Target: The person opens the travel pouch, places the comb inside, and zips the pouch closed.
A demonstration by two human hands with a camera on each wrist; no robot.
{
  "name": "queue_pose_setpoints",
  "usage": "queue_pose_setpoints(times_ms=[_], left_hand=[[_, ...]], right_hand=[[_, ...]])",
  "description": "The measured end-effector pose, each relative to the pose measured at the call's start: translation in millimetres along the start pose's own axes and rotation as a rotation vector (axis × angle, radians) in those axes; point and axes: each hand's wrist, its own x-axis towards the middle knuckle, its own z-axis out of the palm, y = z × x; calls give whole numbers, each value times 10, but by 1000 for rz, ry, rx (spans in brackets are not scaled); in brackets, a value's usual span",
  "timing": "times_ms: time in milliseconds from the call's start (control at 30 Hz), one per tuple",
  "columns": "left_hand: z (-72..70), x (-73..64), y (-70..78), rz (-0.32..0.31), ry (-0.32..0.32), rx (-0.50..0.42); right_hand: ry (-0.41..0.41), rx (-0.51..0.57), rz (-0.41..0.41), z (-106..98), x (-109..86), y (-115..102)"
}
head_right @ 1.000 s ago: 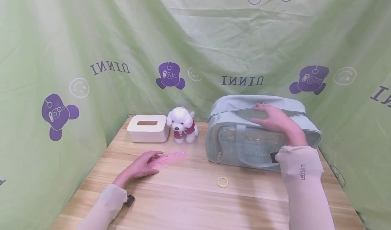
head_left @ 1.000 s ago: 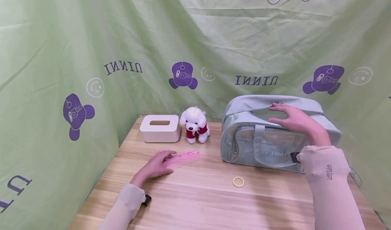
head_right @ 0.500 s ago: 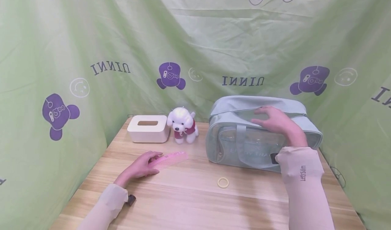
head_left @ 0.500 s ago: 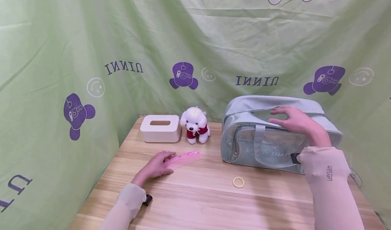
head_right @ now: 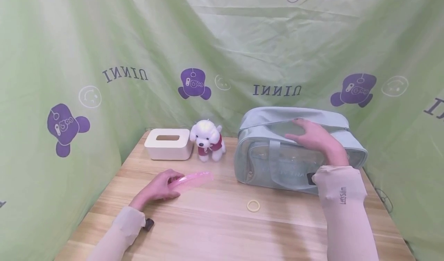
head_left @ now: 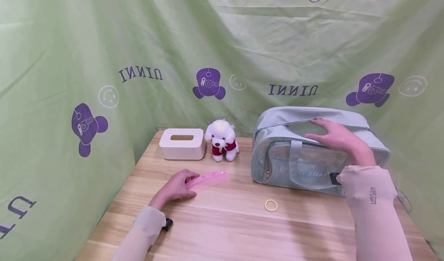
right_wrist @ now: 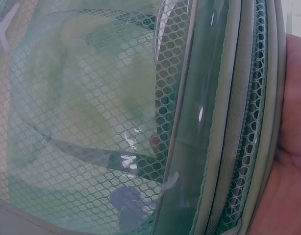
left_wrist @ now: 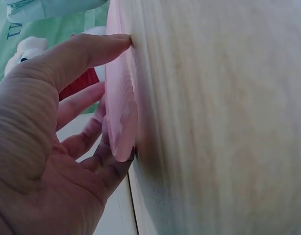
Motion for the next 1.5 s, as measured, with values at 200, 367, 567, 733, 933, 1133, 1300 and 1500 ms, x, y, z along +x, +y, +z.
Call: queue_pose_setpoints(times_ms=[200, 367, 567, 733, 933, 1133, 1300, 1500], left_hand=[[-58, 2, 28, -5, 15, -7], [-75, -9, 52, -6, 32, -19], [-71, -25, 44, -1, 47, -65], [-63, -42, 44, 0, 51, -88], [-59, -54, 45, 12, 65, -119], [-87, -80, 71, 15, 92, -156], [-166, -86, 175, 82, 130, -179], [-292, -57, 392, 169, 180, -168]], right_hand=[[23, 20, -1, -23, 50, 7], [29, 44, 12, -20, 56, 1], [36, 52, 22, -14, 54, 19], [38, 56, 23, -2, 46, 20], [42, 54, 20, 1, 35, 16], [37, 62, 25, 13, 29, 13], [37, 56, 22, 11, 26, 18], [41, 60, 24, 1, 29, 17]])
